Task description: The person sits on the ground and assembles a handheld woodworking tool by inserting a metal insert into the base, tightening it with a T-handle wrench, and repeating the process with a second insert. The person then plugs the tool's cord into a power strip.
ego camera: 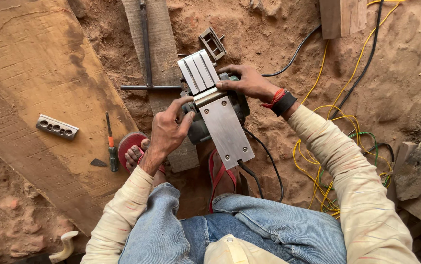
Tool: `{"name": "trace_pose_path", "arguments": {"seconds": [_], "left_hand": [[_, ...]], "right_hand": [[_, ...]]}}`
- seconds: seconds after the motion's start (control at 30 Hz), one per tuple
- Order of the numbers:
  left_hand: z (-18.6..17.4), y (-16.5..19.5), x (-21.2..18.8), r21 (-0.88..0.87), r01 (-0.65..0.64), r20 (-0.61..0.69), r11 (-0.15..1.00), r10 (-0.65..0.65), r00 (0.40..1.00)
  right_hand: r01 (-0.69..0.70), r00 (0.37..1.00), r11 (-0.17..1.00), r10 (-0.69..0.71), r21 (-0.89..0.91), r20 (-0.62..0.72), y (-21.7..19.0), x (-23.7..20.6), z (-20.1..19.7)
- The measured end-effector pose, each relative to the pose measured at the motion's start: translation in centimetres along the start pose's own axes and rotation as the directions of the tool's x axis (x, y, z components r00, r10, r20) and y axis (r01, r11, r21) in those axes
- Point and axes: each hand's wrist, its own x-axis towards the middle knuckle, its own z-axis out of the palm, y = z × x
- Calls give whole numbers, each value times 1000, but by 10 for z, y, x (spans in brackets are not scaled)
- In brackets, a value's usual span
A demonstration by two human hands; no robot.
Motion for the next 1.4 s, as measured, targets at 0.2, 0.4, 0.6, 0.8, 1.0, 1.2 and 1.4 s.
{"name": "trace_pose_path", "arguments": {"seconds": [0.2, 0.4, 0.6, 0.8, 1.0, 1.2, 1.4], "left_hand": [[0, 3, -5, -25, 16, 26, 1000, -15, 1000], [1, -6, -2, -30, -30, 13, 999, 31, 999], [0, -12, -2, -49, -105, -15, 993, 104, 994], [-3, -10, 2, -64, -185, -41, 981, 182, 982], [-3, -11, 6, -101, -202, -47, 974, 198, 979], [-4, -15, 9, -98, -238, -29, 966, 236, 971], [-6, -16, 11, -89, -256, -25, 963, 255, 967]], "right_hand": [[27, 999, 999, -26, -30, 41, -3, 3, -4], [66, 997, 992, -61, -110, 49, -2, 4, -9], [57, 997, 995, -52, -87, 57, -6, -4, -11], [25, 998, 991, -18, -132, 53, -18, -14, -12], [15, 998, 997, -11, -82, 56, -27, -17, -13], [-37, 995, 998, 42, -55, 89, -36, -18, -18], [8, 996, 993, 2, -114, 93, -44, -20, -19]]}}
